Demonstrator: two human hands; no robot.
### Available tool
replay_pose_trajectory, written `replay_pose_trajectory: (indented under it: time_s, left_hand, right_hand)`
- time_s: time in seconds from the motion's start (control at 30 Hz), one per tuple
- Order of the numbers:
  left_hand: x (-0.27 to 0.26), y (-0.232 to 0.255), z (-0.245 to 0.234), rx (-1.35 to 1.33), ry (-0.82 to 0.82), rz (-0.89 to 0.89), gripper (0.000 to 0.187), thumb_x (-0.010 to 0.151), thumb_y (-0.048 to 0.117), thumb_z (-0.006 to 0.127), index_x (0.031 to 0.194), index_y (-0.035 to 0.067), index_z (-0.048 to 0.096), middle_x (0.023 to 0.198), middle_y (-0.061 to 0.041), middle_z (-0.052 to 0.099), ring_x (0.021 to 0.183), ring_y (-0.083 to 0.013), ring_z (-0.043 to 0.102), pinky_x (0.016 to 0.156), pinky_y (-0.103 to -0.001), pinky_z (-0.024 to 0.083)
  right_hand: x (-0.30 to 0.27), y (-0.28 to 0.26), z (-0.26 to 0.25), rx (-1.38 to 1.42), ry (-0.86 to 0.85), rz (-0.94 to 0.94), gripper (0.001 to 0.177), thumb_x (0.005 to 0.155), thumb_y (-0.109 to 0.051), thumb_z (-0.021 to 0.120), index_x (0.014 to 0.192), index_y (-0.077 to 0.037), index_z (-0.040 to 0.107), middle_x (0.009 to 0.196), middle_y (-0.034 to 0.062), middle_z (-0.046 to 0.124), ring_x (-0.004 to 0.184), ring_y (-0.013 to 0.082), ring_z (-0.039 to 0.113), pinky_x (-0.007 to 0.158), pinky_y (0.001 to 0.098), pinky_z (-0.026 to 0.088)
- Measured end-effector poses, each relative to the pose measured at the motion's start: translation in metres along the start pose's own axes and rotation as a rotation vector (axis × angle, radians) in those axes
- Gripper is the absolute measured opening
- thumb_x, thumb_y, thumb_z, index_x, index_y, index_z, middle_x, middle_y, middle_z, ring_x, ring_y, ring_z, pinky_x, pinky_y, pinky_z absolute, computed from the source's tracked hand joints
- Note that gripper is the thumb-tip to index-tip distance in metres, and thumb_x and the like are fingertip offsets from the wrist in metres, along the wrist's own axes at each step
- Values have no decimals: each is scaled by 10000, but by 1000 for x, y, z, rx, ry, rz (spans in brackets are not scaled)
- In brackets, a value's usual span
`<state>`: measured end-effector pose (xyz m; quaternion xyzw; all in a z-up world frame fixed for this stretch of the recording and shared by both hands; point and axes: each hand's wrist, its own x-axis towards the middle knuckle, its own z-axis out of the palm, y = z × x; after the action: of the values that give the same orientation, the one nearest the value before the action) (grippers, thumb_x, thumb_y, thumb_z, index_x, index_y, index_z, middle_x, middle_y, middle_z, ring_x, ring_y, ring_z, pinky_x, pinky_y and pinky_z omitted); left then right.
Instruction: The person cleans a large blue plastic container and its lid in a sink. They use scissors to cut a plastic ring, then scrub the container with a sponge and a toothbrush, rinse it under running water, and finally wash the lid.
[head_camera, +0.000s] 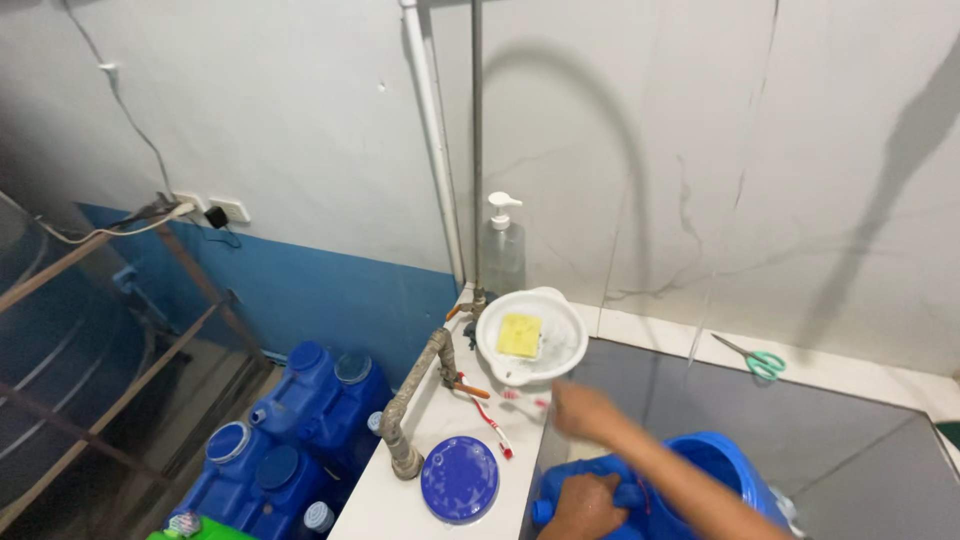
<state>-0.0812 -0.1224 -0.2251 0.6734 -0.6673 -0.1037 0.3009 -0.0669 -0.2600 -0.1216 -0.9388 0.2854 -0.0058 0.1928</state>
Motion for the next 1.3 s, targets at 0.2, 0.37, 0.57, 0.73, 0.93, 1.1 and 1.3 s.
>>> replay_pose_trajectory:
  time_s: [0.2, 0.37, 0.57, 0.73, 0.93, 1.1, 1.3]
  left_hand:
    - [-5, 6, -5, -30, 7, -64, 230, 804, 288, 736, 882, 78, 685, 804, -208, 708, 764, -431, 683, 694, -555, 535]
    - [-5, 23, -20, -61, 58, -71, 217, 803, 293, 737, 850, 85, 694, 823, -194, 716, 752, -434, 680, 688, -544, 533]
    - [4, 80, -101, -43, 51, -115, 258, 737, 296, 755, 891, 91, 727, 800, -217, 711, 782, -434, 688, 699, -532, 540]
    - [11, 98, -208, -88, 214, -75, 233, 718, 254, 768, 915, 129, 773, 843, -166, 766, 805, -362, 739, 709, -462, 565]
    - [-14, 12, -286, 23, 450, -105, 300, 708, 231, 807, 935, 46, 739, 695, -146, 722, 613, -244, 728, 605, -365, 540]
    - [-24, -33, -290, -56, 614, -46, 352, 761, 76, 728, 1108, 16, 732, 836, -142, 770, 715, -182, 751, 663, -315, 554]
    - [-31, -43, -296, -59, 614, -129, 466, 686, -45, 690, 1145, 11, 743, 860, -154, 783, 726, -162, 753, 672, -306, 565]
  right_hand:
    - [84, 27, -73, -599, 149, 145, 190, 866, -180, 635, 959, -141, 796, 1002, 105, 783, 935, 273, 773, 703, 412, 606]
    - [69, 27, -54, -436, 131, 146, 216, 838, -160, 653, 1004, -126, 787, 1054, 145, 763, 967, 311, 751, 758, 440, 601]
    - [-147, 147, -155, 95, 370, 188, 333, 925, -228, 566, 1215, -131, 697, 1055, 173, 755, 1000, 350, 716, 873, 461, 557]
    - [-304, 223, -157, 499, 396, 480, 330, 957, -161, 562, 1266, -88, 652, 929, 105, 764, 872, 228, 704, 805, 391, 562]
    - [-354, 220, -121, 577, 404, 491, 389, 968, -206, 598, 1345, -168, 686, 907, 113, 790, 832, 186, 678, 767, 338, 537]
    - [-357, 188, -116, 537, 436, 373, 327, 951, -242, 601, 1225, -137, 746, 1138, 57, 762, 849, 190, 743, 751, 339, 580]
    - [-360, 147, -121, 270, 407, 462, 324, 926, -317, 624, 1192, -202, 769, 1082, 40, 802, 832, 223, 765, 778, 364, 586]
